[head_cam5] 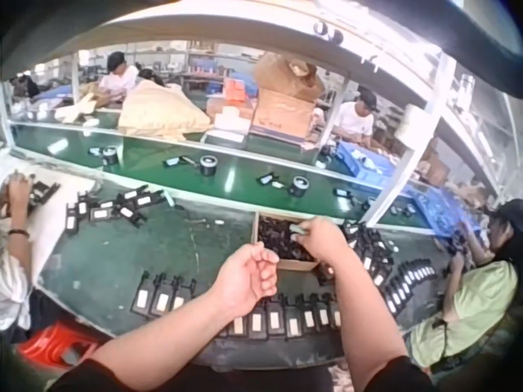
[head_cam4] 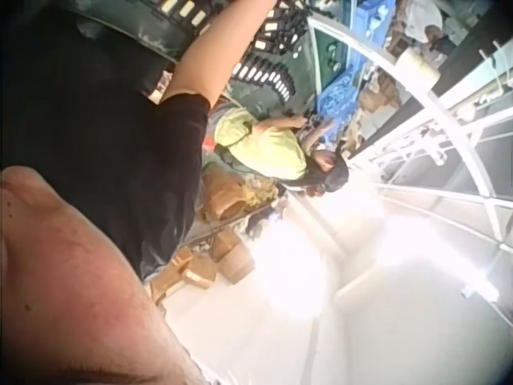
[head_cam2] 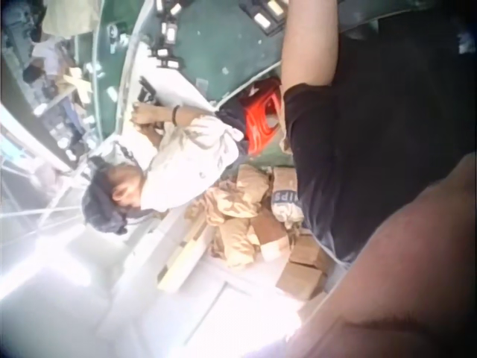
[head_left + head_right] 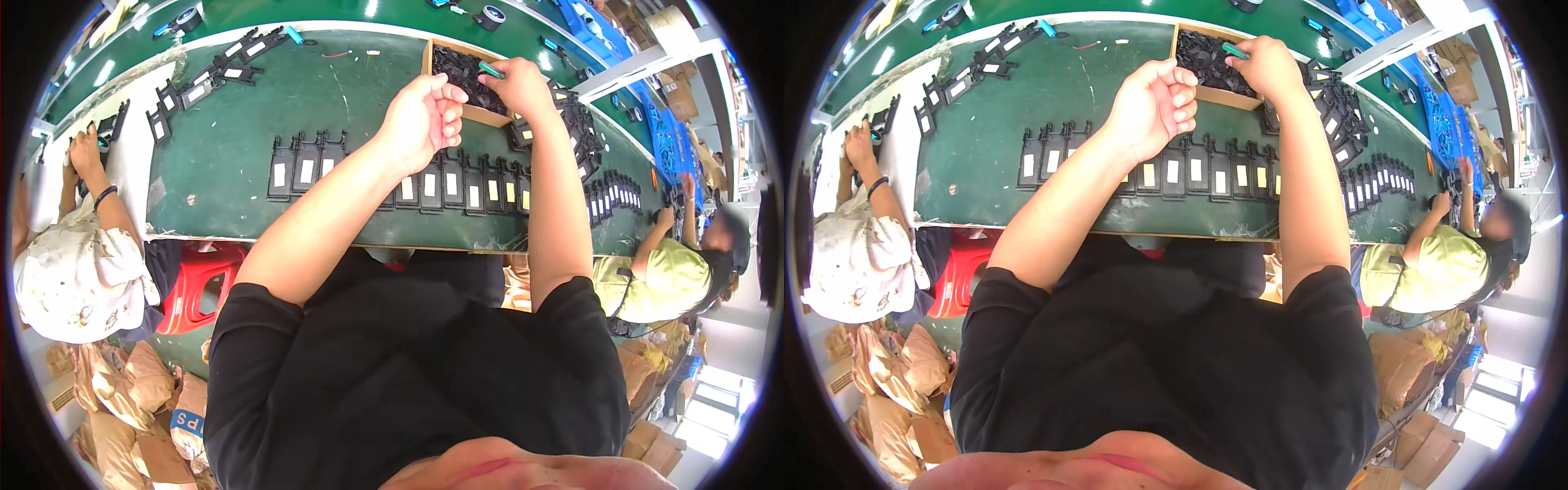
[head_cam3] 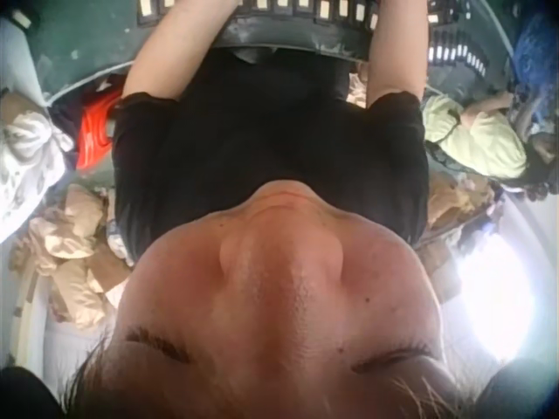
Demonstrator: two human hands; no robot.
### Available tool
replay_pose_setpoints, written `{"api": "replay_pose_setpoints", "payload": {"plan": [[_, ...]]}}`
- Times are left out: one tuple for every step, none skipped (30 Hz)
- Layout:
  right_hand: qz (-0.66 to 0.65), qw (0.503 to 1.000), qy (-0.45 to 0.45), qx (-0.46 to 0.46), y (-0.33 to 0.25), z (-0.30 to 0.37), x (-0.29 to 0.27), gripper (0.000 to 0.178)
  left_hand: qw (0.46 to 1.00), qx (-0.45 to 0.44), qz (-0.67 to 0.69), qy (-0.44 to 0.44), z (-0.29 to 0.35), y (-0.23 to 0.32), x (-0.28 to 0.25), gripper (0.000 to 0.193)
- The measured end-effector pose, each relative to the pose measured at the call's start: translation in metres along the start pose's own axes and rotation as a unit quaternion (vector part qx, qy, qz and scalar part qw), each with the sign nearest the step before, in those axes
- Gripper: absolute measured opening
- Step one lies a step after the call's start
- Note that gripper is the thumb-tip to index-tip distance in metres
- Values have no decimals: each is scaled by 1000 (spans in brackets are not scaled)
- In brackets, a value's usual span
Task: The recorder is assembling small electronic components into plastic housings on a factory assembly line.
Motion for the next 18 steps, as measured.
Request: {"api": "replay_pose_setpoints", "payload": {"plan": [[-5,997,61,-53,3,-2,-1,29,1000,-3,9,-17,-1,-1,1,29],[-3,997,61,-52,10,-1,0,29,1000,-3,10,-18,-3,-3,1,29],[-36,994,81,-62,4,1,-5,29,999,-2,4,32,-3,-3,-5,33],[-69,990,100,-72,-2,5,-9,30,997,-1,-2,83,-3,-4,-10,39],[-136,981,109,-91,-7,12,-10,27,996,2,0,85,-4,-5,-8,39],[-135,981,107,-92,-20,22,-13,27,996,-10,30,89,-4,-8,-4,46],[-222,962,108,-113,-37,34,-19,24,994,-22,59,93,-2,-8,1,55],[-308,936,106,-132,-53,47,-24,21,994,-25,71,82,2,-7,9,67],[-360,924,72,-106,-68,60,-23,18,995,-23,83,48,2,-7,12,67],[-377,918,41,-114,-75,70,-19,20,995,-25,95,12,1,-7,15,68],[-393,912,11,-120,-80,78,-14,23,994,-22,103,-4,-3,-9,12,65],[-297,937,12,-183,-95,88,-19,26,995,-11,101,-10,0,-8,15,63],[-214,951,26,-222,-102,96,-18,28,995,-1,100,-15,2,-6,18,61],[-130,956,39,-259,-107,103,-15,30,994,-12,105,17,5,-8,17,53],[-134,956,47,-255,-105,109,-12,31,994,-17,106,18,3,-13,13,53],[-135,957,46,-252,-100,112,-9,31,995,-30,96,5,-2,-20,8,49],[-177,951,50,-249,-93,115,-8,30,995,-43,87,-8,-6,-28,3,46],[-219,943,55,-245,-88,117,-9,29,995,-59,81,1,-6,-30,4,37]]}}
Point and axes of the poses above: each hand's wrist, its own z-axis away from the middle knuckle, its own x-axis out of the palm, y = z × x, the point moved 6 cm from there along -z, towards the middle knuckle, and after that the axes turned 5 degrees about -z, right-handed, at the moved point
